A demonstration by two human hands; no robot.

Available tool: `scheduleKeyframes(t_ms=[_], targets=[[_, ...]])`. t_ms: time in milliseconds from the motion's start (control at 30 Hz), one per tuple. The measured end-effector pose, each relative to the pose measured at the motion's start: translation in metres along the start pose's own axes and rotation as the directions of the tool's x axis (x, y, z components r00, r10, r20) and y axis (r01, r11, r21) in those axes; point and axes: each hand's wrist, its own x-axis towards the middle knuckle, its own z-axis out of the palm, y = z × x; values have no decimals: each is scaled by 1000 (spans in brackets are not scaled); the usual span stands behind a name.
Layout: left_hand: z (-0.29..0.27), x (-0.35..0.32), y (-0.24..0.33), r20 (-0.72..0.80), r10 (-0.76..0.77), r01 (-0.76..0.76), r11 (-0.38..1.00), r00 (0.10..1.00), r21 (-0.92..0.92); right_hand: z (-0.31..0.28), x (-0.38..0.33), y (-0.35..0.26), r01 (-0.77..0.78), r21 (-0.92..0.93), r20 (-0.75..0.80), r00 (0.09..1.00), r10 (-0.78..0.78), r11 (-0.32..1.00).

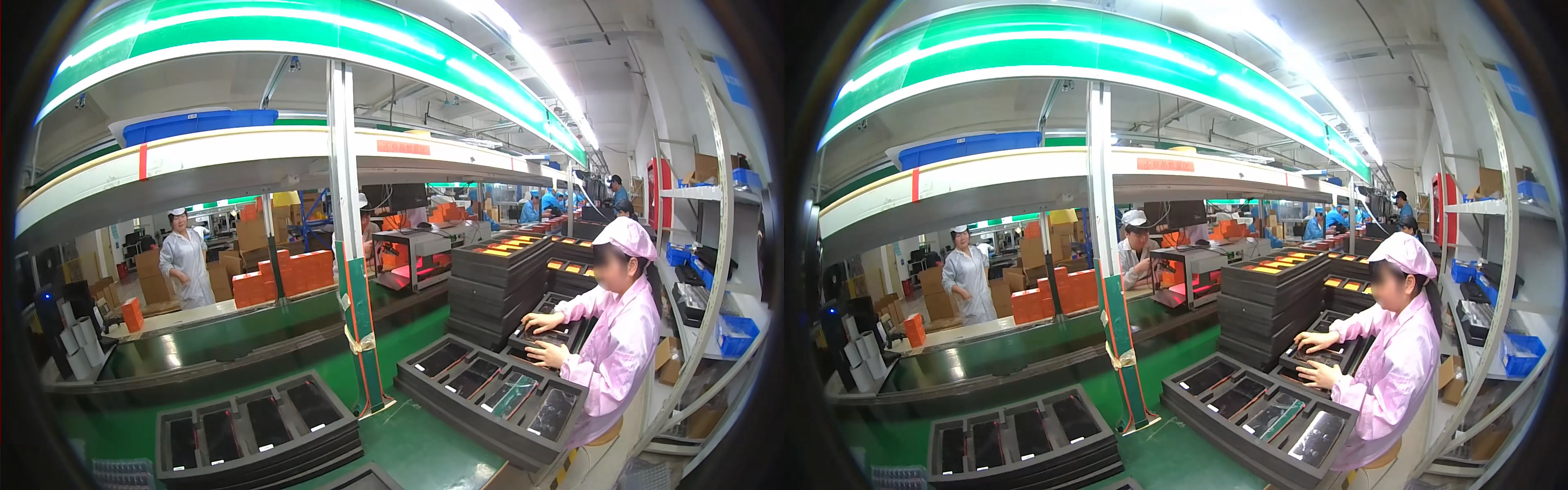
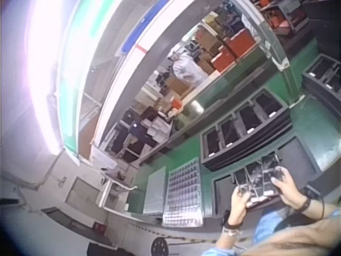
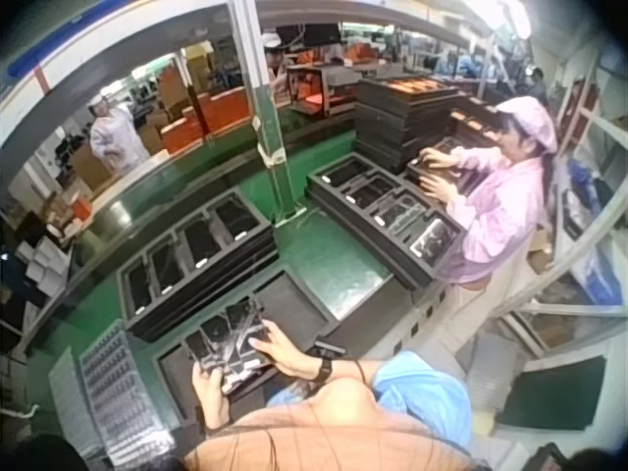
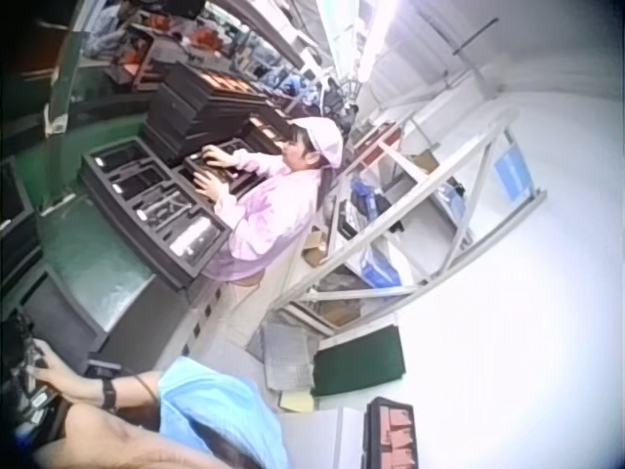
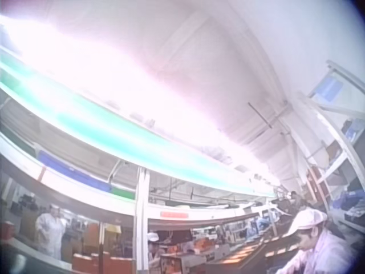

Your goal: The worker is inspecting and organizing smartphones into trays on an assembly line.

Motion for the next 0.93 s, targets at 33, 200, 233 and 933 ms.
scheduleKeyframes(t_ms=[33, 200, 233, 933], targets=[[-1, -1, -1, -19, 3, -3, 1000, 1000, -1, -1, 0, 0, -2, -2, -2, 1000, 2, 1000], [-8, -12, -17, -109, 182, -190, 979, 977, -66, -4, -3, 1, 103, -87, 135, 987, -90, 991], [-11, -14, -19, -115, 220, -228, 972, 969, -64, -5, -1, 3, 99, -88, 132, 987, -87, 991], [-34, 0, -9, -192, -58, 87, 986, 980, 145, -6, 2, -25, 384, -712, 346, 920, -182, 588]])
